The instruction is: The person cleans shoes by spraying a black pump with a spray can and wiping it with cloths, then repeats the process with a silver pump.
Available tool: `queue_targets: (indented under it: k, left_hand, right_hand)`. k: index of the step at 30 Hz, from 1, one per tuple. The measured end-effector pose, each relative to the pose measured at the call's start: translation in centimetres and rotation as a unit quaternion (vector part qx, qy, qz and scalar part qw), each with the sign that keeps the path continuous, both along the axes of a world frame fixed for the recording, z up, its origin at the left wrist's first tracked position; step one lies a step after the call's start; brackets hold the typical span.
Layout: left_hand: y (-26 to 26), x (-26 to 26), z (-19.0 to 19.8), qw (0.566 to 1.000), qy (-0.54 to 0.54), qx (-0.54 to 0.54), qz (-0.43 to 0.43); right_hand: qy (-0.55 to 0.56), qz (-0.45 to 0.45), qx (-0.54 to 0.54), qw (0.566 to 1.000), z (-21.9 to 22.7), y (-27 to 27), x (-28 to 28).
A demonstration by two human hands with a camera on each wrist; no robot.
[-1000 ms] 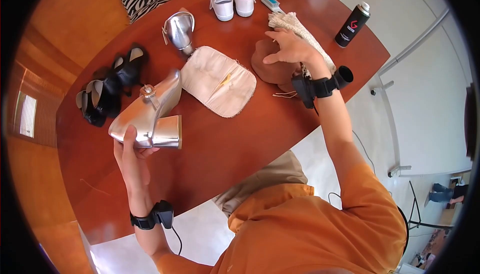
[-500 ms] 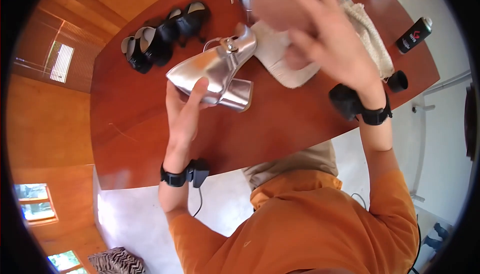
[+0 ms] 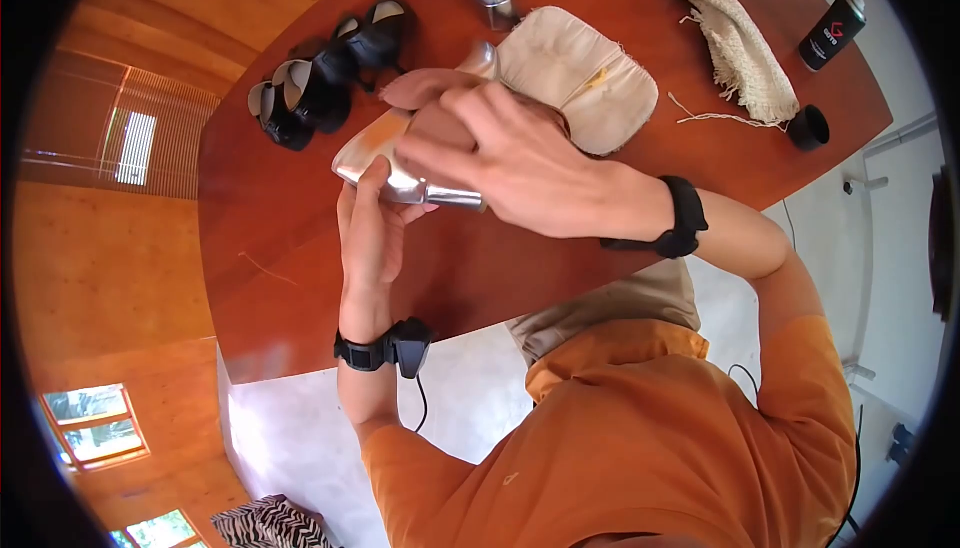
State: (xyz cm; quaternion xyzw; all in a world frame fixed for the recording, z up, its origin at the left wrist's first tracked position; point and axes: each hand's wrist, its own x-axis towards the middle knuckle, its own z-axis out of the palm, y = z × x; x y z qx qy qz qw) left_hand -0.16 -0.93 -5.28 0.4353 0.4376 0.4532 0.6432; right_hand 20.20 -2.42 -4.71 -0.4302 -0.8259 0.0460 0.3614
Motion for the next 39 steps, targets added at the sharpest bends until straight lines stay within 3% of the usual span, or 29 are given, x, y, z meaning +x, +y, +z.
queue_targets:
  k: [2,3,4,6,7,10,12,14,16,18,20,22,24,25,26,27,28,30,32,34,36,38,39]
  left_hand:
    - [-0.5,-0.3,0.1,1.0,0.008,0.011,-0.006]
    - [-0.6,-0.5,0.2,1.0,0.013,0.024,-0.009]
    - [-0.7,-0.8,0.3,1.0,0.015,0.021,-0.009]
    - [-1.0,-1.2,0.4,0.998,0.05,0.027,-0.017]
    - [-1.0,-1.2,0.2,0.995,0.089,0.046,-0.02]
    - [-0.7,-0.9,0.2,0.994,0.091,0.063,-0.012]
    - [-0.8,-0.9,0.2,0.995,0.083,0.059,-0.009]
    - [-1.0,-0.8,0.4,0.995,0.08,0.058,-0.006]
    - [-1.7,-0.4,0.5,0.963,0.219,0.146,-0.051]
    - [-2.0,-0.3,0.5,0.961,0.23,0.133,-0.082]
    - [-2.2,0.3,0.8,0.92,0.326,0.204,-0.075]
    - [-2.8,0.9,2.0,0.909,0.347,0.219,-0.075]
    - [-3.1,1.2,2.9,0.754,0.502,0.415,-0.083]
    - [-3.3,1.3,2.9,0.754,0.502,0.416,-0.085]
    - [-3.6,1.4,2.9,0.717,0.514,0.46,-0.1]
    - [-3.7,1.5,3.0,0.678,0.524,0.504,-0.112]
    - [-3.7,1.6,3.0,0.677,0.523,0.505,-0.112]
    - [-4.0,1.7,3.0,0.723,0.494,0.462,-0.143]
    - [-3.9,1.7,3.0,0.718,0.499,0.46,-0.152]
    - [-4.1,1.6,3.0,0.715,0.507,0.453,-0.164]
    - [-4.1,1.7,3.1,0.798,0.445,0.377,-0.152]
    - [-3.7,1.6,3.2,0.784,0.455,0.394,-0.15]
    - [-3.3,1.5,3.4,0.768,0.463,0.415,-0.152]
  right_hand:
    - [-0.053,0.035,0.072,0.995,-0.1,-0.3,-0.3]
    - [-0.024,0.026,0.033,0.999,0.0,0.7,0.5]
    - [-0.058,-0.032,-0.027,0.997,0.2,1.7,1.5]
    - [0.006,-0.116,-0.102,0.988,-3.0,5.9,3.1]
    - [-0.017,-0.162,-0.158,0.974,-3.0,6.6,3.7]
    - [-0.057,-0.165,-0.179,0.968,-2.4,6.4,3.3]
    - [-0.076,-0.114,-0.199,0.97,-1.4,4.8,3.2]
    - [-0.107,-0.026,-0.151,0.982,-1.8,4.0,3.8]
    - [-0.069,-0.023,-0.196,0.978,-2.4,5.3,5.0]
    - [0.018,-0.087,-0.238,0.967,-3.3,7.0,6.1]
    - [0.006,-0.086,-0.231,0.969,-2.8,7.5,6.2]
    - [-0.064,-0.118,-0.206,0.969,-1.8,6.9,5.7]
    - [-0.031,-0.144,-0.16,0.976,-2.5,8.2,6.3]
    - [0.001,-0.166,-0.114,0.98,-2.9,8.7,6.6]
    - [0.002,-0.168,-0.114,0.979,-2.8,8.6,6.7]
    - [0.03,-0.106,-0.108,0.988,-2.6,8.5,6.8]
    - [0.058,-0.043,-0.102,0.992,-2.5,8.5,6.9]
    - [0.06,-0.023,-0.134,0.989,-0.5,6.0,5.9]
    - [0.071,0.134,-0.111,0.982,1.1,4.0,5.4]
    - [0.081,0.155,-0.102,0.979,0.7,4.0,5.3]
    - [0.087,0.182,-0.089,0.975,0.3,4.7,5.5]
    - [0.035,0.062,-0.143,0.987,-0.2,5.8,5.8]
    - [0.038,0.073,-0.148,0.986,1.2,4.5,5.5]
